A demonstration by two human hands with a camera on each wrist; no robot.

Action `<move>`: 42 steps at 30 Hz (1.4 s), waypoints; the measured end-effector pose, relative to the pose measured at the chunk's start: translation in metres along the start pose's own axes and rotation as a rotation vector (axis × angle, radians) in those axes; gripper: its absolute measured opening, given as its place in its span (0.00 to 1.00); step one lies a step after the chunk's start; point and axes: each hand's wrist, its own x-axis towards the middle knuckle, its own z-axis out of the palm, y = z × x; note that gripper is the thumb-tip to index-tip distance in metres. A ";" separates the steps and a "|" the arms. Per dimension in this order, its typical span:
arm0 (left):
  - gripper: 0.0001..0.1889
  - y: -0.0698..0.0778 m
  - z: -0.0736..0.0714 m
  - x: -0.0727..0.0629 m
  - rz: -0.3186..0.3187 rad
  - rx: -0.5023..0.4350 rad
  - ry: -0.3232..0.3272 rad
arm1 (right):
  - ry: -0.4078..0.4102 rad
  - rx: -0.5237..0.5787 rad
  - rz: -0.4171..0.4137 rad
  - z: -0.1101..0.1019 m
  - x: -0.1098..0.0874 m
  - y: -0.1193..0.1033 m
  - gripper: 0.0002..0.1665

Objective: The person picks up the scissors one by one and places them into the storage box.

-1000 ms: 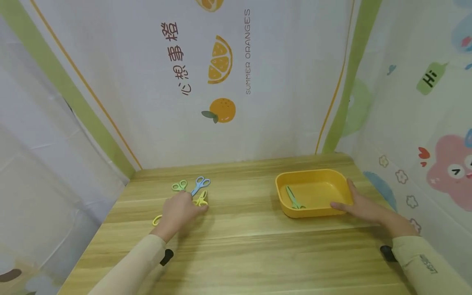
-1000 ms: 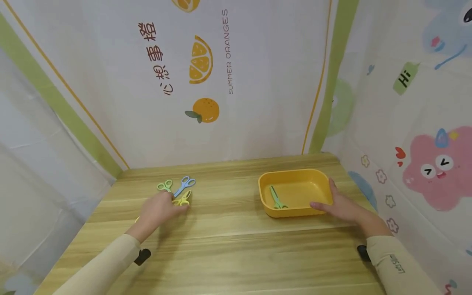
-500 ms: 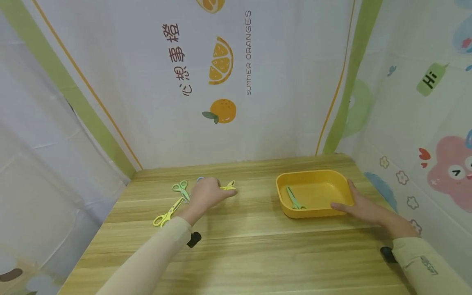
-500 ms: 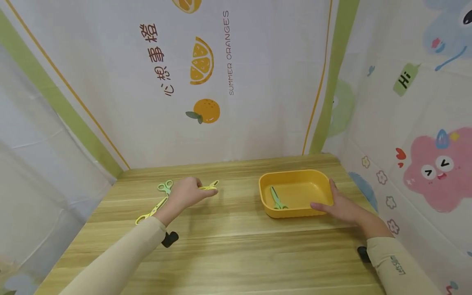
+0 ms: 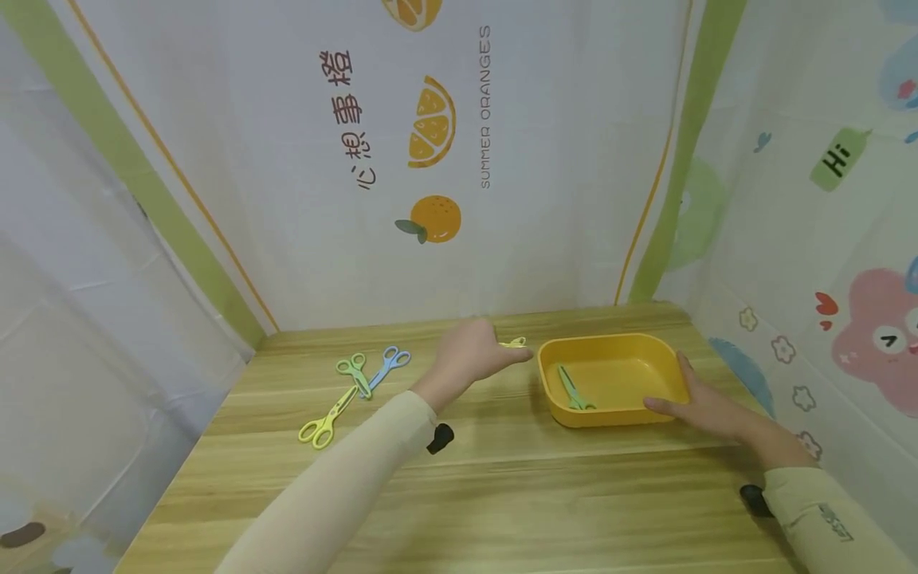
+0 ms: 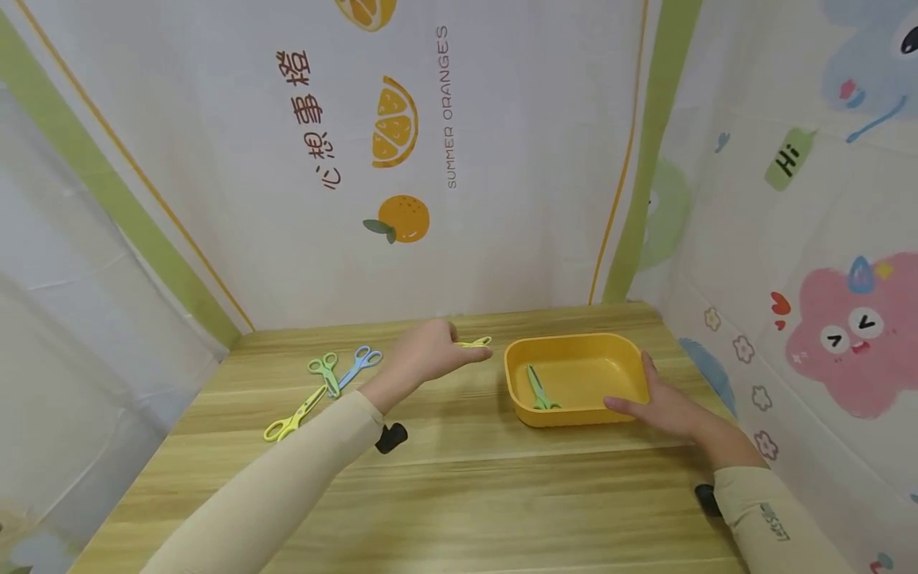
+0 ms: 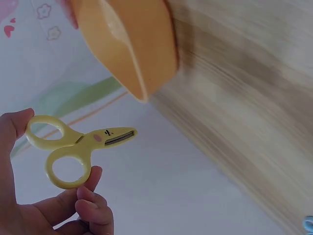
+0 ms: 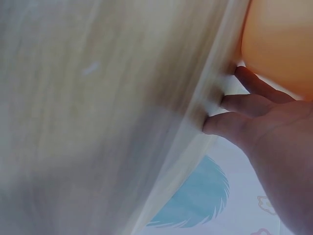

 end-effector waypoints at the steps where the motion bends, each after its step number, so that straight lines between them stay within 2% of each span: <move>1: 0.38 0.006 -0.001 0.001 0.010 0.000 -0.001 | 0.001 -0.007 0.000 0.000 0.000 0.000 0.75; 5: 0.39 0.027 0.002 0.003 0.043 0.001 -0.012 | 0.001 -0.021 0.000 0.000 0.000 0.000 0.74; 9: 0.39 0.045 0.010 0.005 0.066 -0.008 -0.024 | 0.003 -0.020 -0.003 0.000 -0.001 -0.001 0.74; 17: 0.36 0.071 0.033 0.017 0.029 0.034 -0.070 | 0.009 0.012 -0.008 0.003 -0.001 0.001 0.74; 24: 0.35 0.077 0.040 0.023 -0.022 -0.058 -0.098 | 0.007 0.010 -0.010 0.003 -0.001 0.000 0.74; 31: 0.32 0.076 0.048 0.028 -0.060 -0.080 -0.107 | 0.004 0.023 -0.014 0.004 0.002 -0.001 0.74; 37: 0.32 0.077 0.058 0.032 -0.116 -0.031 -0.112 | -0.006 0.031 -0.009 0.004 0.003 -0.001 0.74; 42: 0.32 0.082 0.071 0.036 -0.165 0.063 -0.130 | -0.011 0.042 -0.006 0.003 0.000 0.000 0.74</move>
